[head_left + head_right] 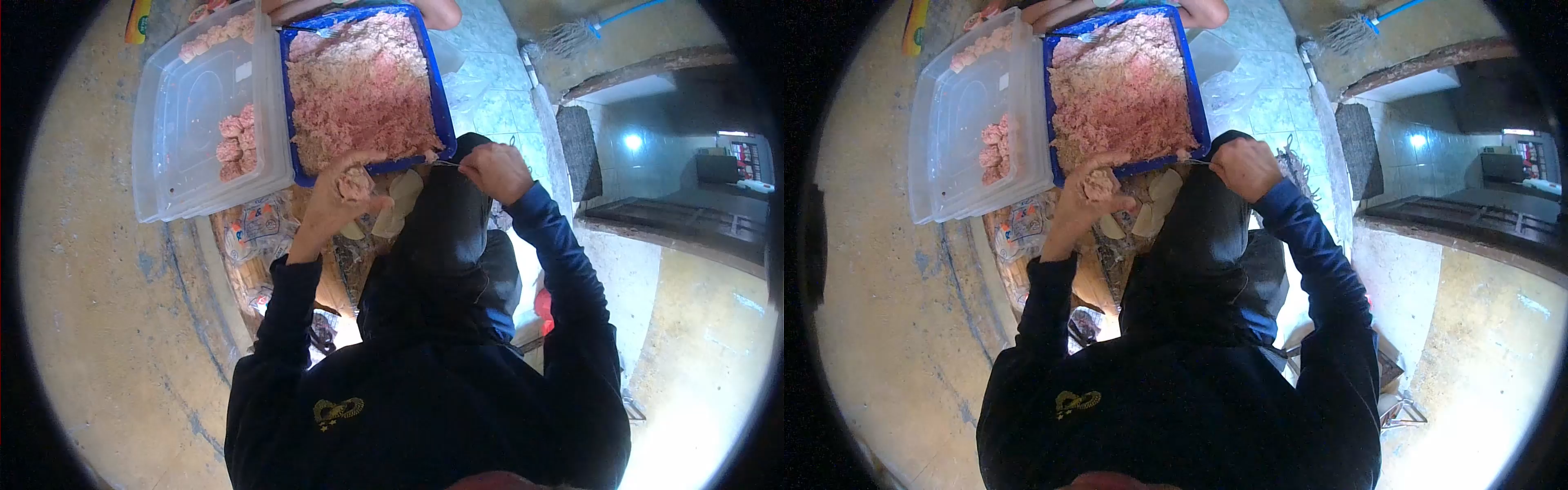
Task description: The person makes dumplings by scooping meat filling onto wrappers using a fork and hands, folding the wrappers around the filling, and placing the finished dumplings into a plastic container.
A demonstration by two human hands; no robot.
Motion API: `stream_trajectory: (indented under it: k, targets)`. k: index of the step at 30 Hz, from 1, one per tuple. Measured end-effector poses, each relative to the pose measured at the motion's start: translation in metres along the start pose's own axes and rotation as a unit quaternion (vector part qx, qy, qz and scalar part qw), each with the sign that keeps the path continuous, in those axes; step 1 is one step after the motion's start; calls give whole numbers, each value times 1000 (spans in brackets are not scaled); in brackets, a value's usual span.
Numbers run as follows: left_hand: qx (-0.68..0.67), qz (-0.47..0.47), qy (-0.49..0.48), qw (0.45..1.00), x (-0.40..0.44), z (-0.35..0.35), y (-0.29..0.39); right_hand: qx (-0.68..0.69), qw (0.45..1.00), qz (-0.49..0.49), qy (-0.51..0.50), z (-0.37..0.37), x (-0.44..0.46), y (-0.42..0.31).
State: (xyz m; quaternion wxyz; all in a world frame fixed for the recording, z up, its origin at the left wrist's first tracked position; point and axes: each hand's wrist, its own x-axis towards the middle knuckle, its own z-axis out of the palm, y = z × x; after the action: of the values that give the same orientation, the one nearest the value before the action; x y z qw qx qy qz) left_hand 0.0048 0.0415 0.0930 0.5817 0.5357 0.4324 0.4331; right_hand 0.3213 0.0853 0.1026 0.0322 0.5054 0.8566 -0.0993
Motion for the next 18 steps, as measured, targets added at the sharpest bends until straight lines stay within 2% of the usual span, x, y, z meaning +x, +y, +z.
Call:
stream_trajectory:
  k: [1, 2, 5, 6, 8, 9, 11, 13, 15, 17, 18]
  targets:
    - [11, -8, -11, 1000, -2, -1, 0, 4, 1000, -12, 11, -11, 9, -2]
    - [17, -17, -17, 1000, -9, -3, -1, 27, 995, -36, 91, -23, 11, -3]
    - [-27, -96, -14, 995, -17, -14, -8, 29, 991, -37, 124, -60, 16, -2]
    - [-26, -96, -16, 995, -18, -17, -8, 29, 991, -35, 125, -56, 17, 4]
    - [-14, -123, -12, 992, -17, -20, -8, 173, 983, -11, 57, -39, 22, 20]
    - [-15, -120, -11, 993, -15, -16, -5, 170, 984, -13, 58, -33, 16, 20]
    - [-115, -63, -10, 991, -14, -4, 7, 205, 969, -45, 132, -25, -4, 9]
    - [-94, -70, -23, 993, -15, -3, 19, 294, 932, -104, 184, -37, -23, -27]
    - [-68, -76, -49, 994, -8, -3, 17, 294, 932, -146, 151, -58, -36, -55]
    - [-25, 65, -124, 990, 2, 2, 8, 242, 937, -175, 181, -63, -36, -69]
    - [-25, 66, -130, 989, 1, 7, 17, 241, 938, -170, 184, -63, -35, -72]
